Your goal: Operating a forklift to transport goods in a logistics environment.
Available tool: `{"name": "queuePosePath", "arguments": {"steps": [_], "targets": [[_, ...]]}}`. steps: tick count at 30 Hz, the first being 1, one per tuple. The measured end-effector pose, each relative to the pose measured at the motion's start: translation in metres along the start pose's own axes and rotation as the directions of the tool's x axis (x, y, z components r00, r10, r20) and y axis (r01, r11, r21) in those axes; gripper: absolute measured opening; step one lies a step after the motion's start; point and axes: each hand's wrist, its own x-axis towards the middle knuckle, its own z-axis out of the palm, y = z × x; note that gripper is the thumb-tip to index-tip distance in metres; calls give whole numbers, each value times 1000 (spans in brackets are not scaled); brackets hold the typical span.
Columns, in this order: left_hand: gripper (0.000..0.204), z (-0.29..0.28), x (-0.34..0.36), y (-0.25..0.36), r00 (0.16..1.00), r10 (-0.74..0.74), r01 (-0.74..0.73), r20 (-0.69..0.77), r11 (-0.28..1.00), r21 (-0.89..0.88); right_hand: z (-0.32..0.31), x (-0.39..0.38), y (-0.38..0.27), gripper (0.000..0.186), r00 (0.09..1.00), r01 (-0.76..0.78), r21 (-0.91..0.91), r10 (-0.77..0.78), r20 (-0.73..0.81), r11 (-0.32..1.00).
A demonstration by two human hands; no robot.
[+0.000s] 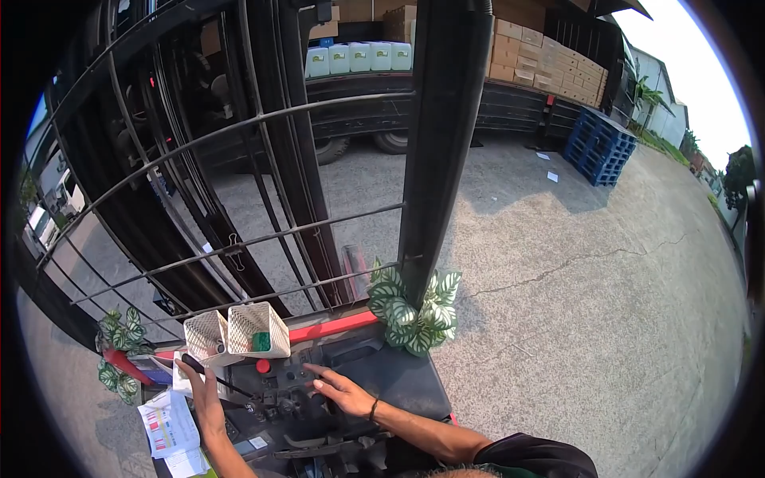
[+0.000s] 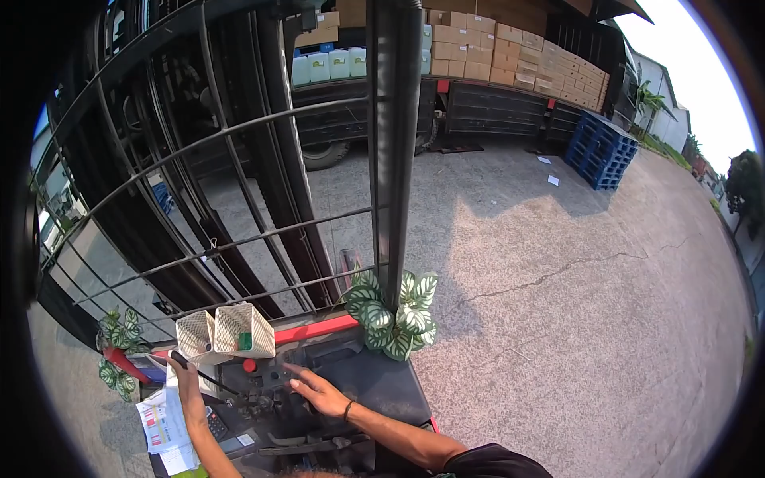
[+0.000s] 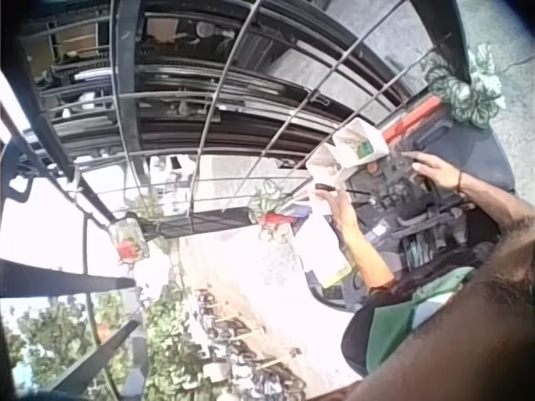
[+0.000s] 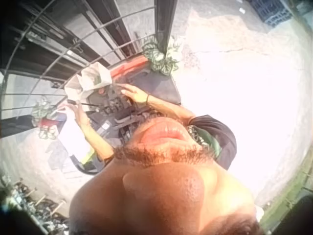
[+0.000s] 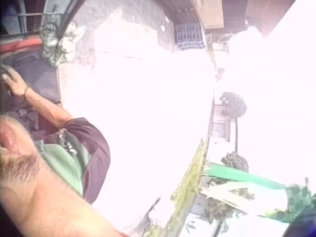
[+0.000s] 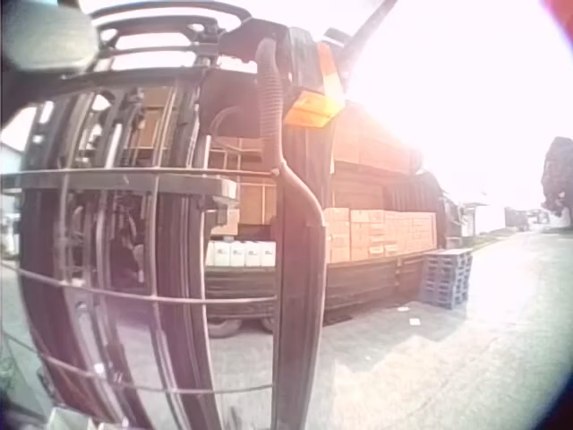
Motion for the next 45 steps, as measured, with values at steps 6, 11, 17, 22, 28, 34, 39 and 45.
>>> {"name": "queuePosePath", "arguments": {"steps": [6,11,17,22,28,34,39,45], "targets": [[95,18,14,23,996,-84,84,-21,996,-3,-28,29,18,48,994,39,-302,-68,-84,953],[93,17,12,9,997,-71,68,-34,994,-88,-36,32,-1,41,979,144,-472,-195,-62,870],[91,5,-2,2,997,-71,64,-34,983,-174,-38,33,-18,73,956,277,-719,-257,140,638],[99,1,-13,0,990,-138,137,9,977,-164,-41,23,-19,96,988,137,-929,-110,106,342],[98,-3,-17,-16,993,-105,112,59,985,-131,29,25,-45,88,912,403,-756,-157,379,515],[93,-4,-24,-21,997,-61,60,46,998,26,81,40,-52,62,938,313,-809,-30,345,498],[94,5,-32,-8,995,-95,95,-5,995,-4,96,5,-45,44,778,617,-758,-17,628,212],[91,7,-32,-21,997,-82,82,-2,993,-79,88,13,-52,60,875,484,-861,-101,474,154]]}}
